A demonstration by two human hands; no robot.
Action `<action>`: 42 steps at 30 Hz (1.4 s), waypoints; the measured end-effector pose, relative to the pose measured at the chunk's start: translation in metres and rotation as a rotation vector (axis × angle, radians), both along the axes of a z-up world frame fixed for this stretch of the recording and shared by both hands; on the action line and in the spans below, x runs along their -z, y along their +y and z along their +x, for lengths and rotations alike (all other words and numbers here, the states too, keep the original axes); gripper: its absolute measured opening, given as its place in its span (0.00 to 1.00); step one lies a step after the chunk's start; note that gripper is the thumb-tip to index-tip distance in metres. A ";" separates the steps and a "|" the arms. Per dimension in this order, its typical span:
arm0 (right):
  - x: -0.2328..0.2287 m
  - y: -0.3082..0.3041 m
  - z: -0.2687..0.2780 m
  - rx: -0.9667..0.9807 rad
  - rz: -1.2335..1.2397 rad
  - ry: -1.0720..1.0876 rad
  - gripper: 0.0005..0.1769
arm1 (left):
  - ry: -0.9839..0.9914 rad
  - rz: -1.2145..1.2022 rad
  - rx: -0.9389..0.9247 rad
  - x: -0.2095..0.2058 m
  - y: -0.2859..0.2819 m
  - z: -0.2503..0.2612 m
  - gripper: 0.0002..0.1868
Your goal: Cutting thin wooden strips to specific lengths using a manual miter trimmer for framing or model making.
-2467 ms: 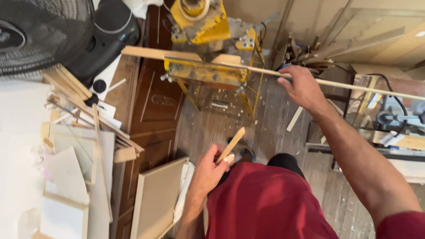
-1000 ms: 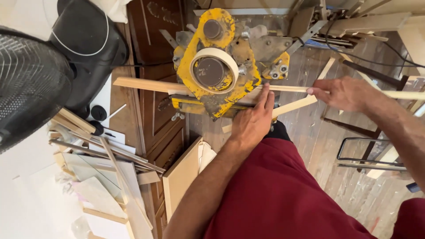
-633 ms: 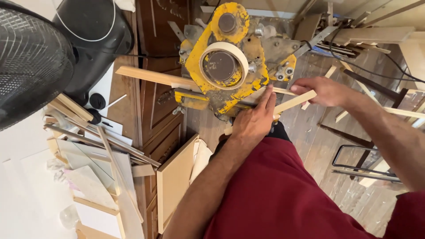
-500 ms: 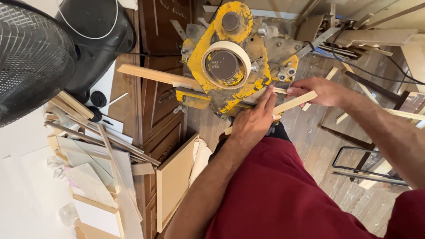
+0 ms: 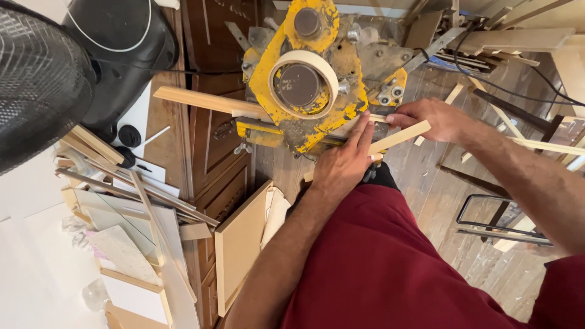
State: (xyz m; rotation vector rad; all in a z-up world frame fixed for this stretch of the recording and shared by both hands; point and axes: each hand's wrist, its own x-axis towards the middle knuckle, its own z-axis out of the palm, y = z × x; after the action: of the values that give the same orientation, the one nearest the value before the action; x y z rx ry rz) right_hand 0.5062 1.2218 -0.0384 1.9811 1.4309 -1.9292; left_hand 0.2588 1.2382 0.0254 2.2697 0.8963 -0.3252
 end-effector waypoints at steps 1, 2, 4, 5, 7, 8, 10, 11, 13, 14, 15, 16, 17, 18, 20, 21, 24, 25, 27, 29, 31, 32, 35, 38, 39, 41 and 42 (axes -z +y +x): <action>-0.003 0.001 -0.001 0.004 0.001 -0.006 0.23 | -0.002 0.047 0.005 0.004 -0.001 0.000 0.35; -0.007 0.002 -0.003 0.007 0.001 -0.012 0.24 | -0.004 0.095 0.010 0.008 -0.003 -0.001 0.35; -0.010 0.004 -0.005 0.010 0.001 -0.019 0.25 | 0.003 0.079 -0.005 0.007 -0.005 -0.002 0.35; -0.011 0.005 -0.007 0.014 0.002 -0.024 0.26 | 0.012 0.065 -0.018 0.007 -0.005 -0.003 0.35; -0.015 0.006 -0.008 0.012 -0.002 -0.027 0.25 | 0.011 0.066 -0.018 0.008 -0.007 -0.004 0.35; -0.016 0.006 -0.009 0.014 -0.006 -0.028 0.25 | 0.012 0.068 -0.014 0.009 -0.008 -0.005 0.35; -0.016 0.006 -0.011 0.004 0.004 -0.039 0.25 | 0.005 0.094 -0.036 0.011 -0.011 -0.003 0.36; -0.015 0.006 -0.012 -0.001 0.018 -0.043 0.26 | 0.003 0.124 -0.054 0.012 -0.013 -0.003 0.37; -0.013 0.005 -0.012 -0.017 0.022 -0.045 0.25 | -0.013 0.125 -0.057 0.015 -0.016 -0.005 0.37; -0.012 0.005 -0.012 -0.029 0.027 -0.044 0.25 | -0.026 0.128 -0.055 0.016 -0.017 -0.006 0.37; -0.013 0.004 -0.013 -0.030 0.031 -0.044 0.25 | -0.026 0.131 -0.056 0.011 -0.015 -0.005 0.37; -0.014 0.004 -0.014 -0.027 0.044 -0.042 0.26 | 0.001 0.084 -0.069 0.006 -0.013 -0.004 0.37; -0.015 0.001 -0.014 -0.024 0.051 -0.041 0.26 | 0.028 0.031 -0.082 0.001 -0.013 -0.003 0.36; -0.014 0.000 -0.014 -0.024 0.050 -0.042 0.26 | 0.026 0.030 -0.082 0.004 -0.014 -0.002 0.36; -0.012 0.001 -0.013 -0.019 0.043 -0.037 0.26 | 0.031 -0.024 -0.098 0.010 -0.013 0.002 0.35; -0.013 0.002 -0.014 -0.018 0.045 -0.039 0.26 | 0.029 -0.022 -0.097 0.010 -0.013 0.002 0.35; -0.012 0.001 -0.013 -0.006 0.047 -0.047 0.26 | 0.070 -0.035 -0.072 0.011 -0.011 0.004 0.34; -0.011 0.001 -0.013 -0.009 0.052 -0.045 0.26 | 0.067 -0.045 -0.085 0.010 -0.011 0.005 0.34; -0.008 -0.001 -0.013 -0.004 0.052 -0.044 0.26 | 0.063 -0.060 -0.091 0.009 -0.011 0.005 0.33; -0.005 0.000 -0.013 -0.010 0.078 -0.042 0.25 | 0.034 -0.036 -0.110 0.007 -0.011 0.005 0.34; -0.004 -0.002 -0.011 -0.018 0.075 -0.032 0.25 | 0.034 -0.039 -0.108 0.005 -0.011 0.005 0.34; -0.002 -0.001 -0.011 -0.031 0.076 -0.018 0.25 | 0.037 -0.038 -0.111 0.004 -0.011 0.004 0.34; -0.003 0.002 -0.012 -0.029 0.063 -0.031 0.24 | 0.032 -0.006 -0.112 0.011 -0.013 0.003 0.34; -0.001 0.004 -0.014 -0.026 0.057 -0.031 0.26 | 0.029 0.042 -0.114 0.018 -0.017 0.003 0.36; -0.003 0.010 -0.014 -0.021 0.067 -0.034 0.26 | 0.025 0.053 -0.109 0.018 -0.011 0.004 0.36; -0.014 0.007 -0.014 -0.031 0.069 -0.026 0.26 | 0.018 0.171 -0.118 0.011 -0.015 0.006 0.33; -0.009 -0.003 -0.014 -0.032 0.064 -0.029 0.26 | 0.016 0.166 -0.119 0.013 -0.022 0.004 0.33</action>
State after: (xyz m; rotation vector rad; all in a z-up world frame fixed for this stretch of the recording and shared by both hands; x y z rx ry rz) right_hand 0.4924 1.2192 -0.0290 1.9907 1.5260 -1.8572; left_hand 0.2633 1.2157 0.0126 2.3533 1.0976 -0.2231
